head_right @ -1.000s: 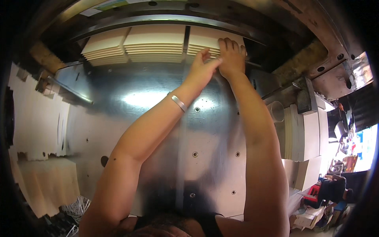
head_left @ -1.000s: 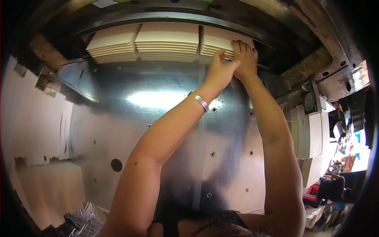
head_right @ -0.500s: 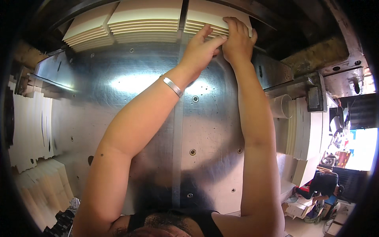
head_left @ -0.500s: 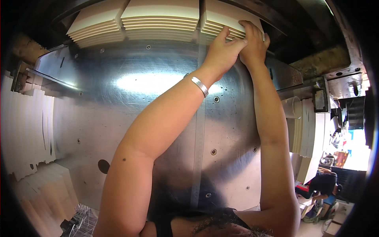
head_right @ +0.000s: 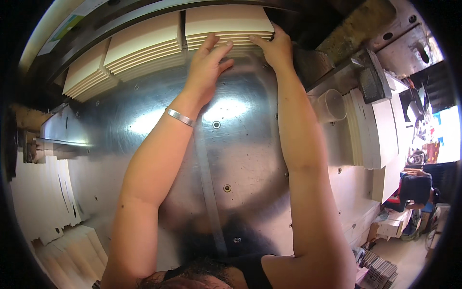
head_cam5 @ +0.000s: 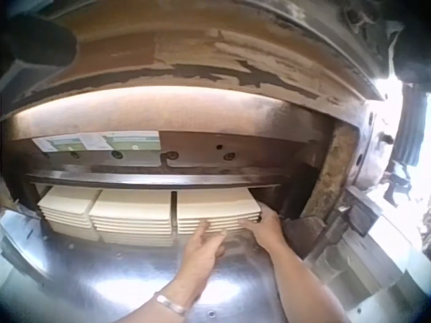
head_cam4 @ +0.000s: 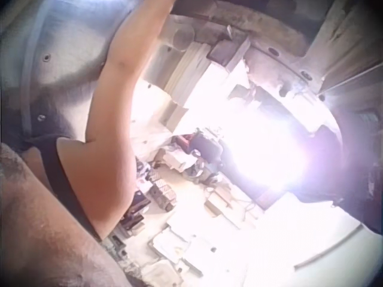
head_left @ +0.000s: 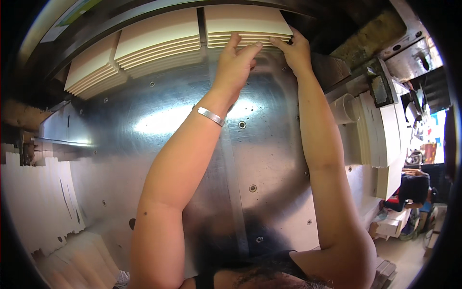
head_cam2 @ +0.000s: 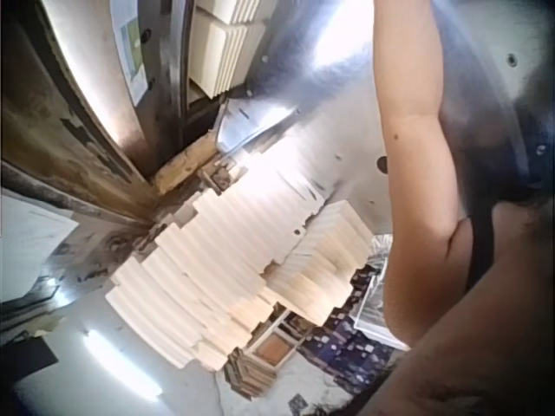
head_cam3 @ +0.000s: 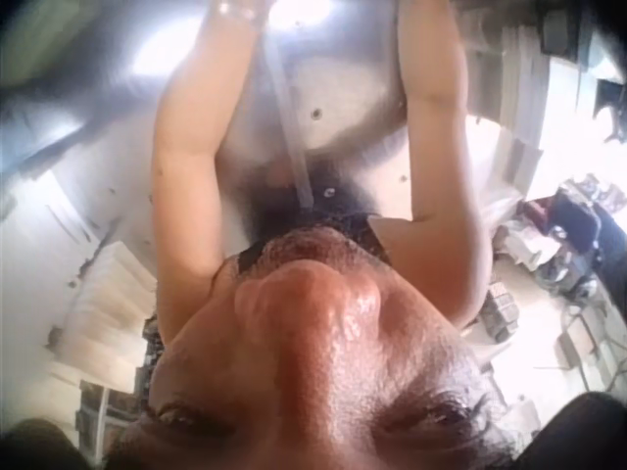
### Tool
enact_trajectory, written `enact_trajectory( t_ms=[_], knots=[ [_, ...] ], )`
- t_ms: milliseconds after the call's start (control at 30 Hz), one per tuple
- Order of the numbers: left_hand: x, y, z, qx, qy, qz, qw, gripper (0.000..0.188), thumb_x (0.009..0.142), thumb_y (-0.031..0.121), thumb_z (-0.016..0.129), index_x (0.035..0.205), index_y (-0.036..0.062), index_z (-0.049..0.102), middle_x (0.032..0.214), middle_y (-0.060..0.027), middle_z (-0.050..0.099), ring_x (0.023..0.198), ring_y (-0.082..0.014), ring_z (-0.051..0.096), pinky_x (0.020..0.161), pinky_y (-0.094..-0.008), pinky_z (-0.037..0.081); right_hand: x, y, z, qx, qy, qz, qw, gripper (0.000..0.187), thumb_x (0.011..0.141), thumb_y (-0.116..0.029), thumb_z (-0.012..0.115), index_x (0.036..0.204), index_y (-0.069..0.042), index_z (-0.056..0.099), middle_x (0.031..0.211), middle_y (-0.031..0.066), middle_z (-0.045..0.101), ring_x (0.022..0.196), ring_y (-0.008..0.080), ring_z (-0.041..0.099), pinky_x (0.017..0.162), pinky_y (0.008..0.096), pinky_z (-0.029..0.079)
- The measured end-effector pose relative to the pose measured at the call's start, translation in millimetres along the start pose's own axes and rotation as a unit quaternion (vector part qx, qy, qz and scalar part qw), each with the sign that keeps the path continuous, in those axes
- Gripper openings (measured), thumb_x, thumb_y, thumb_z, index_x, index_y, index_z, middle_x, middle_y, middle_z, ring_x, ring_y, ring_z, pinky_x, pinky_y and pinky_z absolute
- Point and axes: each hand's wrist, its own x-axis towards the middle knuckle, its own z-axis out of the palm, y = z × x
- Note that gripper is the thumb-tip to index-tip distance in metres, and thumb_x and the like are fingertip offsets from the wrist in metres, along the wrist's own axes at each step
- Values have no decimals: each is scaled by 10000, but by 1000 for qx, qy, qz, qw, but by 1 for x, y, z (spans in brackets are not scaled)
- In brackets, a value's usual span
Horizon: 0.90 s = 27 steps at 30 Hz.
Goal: The person picks up and aligns several stacks of paper blocks on a metal work surface, then pushes them into a large industrial cutting machine.
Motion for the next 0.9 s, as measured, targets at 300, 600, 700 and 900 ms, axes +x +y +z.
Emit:
enact_trajectory(
  t_ms=[300, 600, 700, 900],
  knots=[
    [0, 0, 5, 6, 11, 14, 1000, 948, 946, 308, 726, 1620, -49, 163, 1681, -195, 227, 1461, -288, 404, 1098, -412, 468, -1, -7, -8, 153, -74, 92, 981, 438, 868, -256, 777, 1217, 3, 719, 1067, 94, 764, 971, 182, 702, 897, 335, 531],
    [-4, 6, -1, 2, 3, 4, 1000, 912, 969, 265, 684, 1626, -42, 133, 1688, -196, 210, 1467, -284, 402, 1114, -409, 459, 11, 19, 6, -28, 30, 12, 999, 817, 775, -289, 750, 1468, 67, 505, 1383, 279, 626, 1303, 323, 613, 1076, 385, 465],
    [-4, 5, 7, -5, -7, -3, 1000, 882, 977, 232, 659, 1632, -27, 127, 1696, -186, 197, 1476, -280, 389, 1123, -413, 451, 10, 25, 2, 22, 116, 7, 993, 794, 780, -283, 734, 1457, 70, 517, 1375, 304, 621, 1313, 331, 607, 1087, 389, 458],
    [-4, 0, -15, -35, -16, 18, 999, 850, 981, 177, 623, 1644, 3, 122, 1706, -156, 193, 1497, -273, 352, 1125, -416, 438, -62, -76, 55, 343, 223, 172, 896, 484, 849, -4, 607, 1328, 42, 561, 1175, 118, 637, 925, 194, 623, 832, 300, 507]
  ],
)
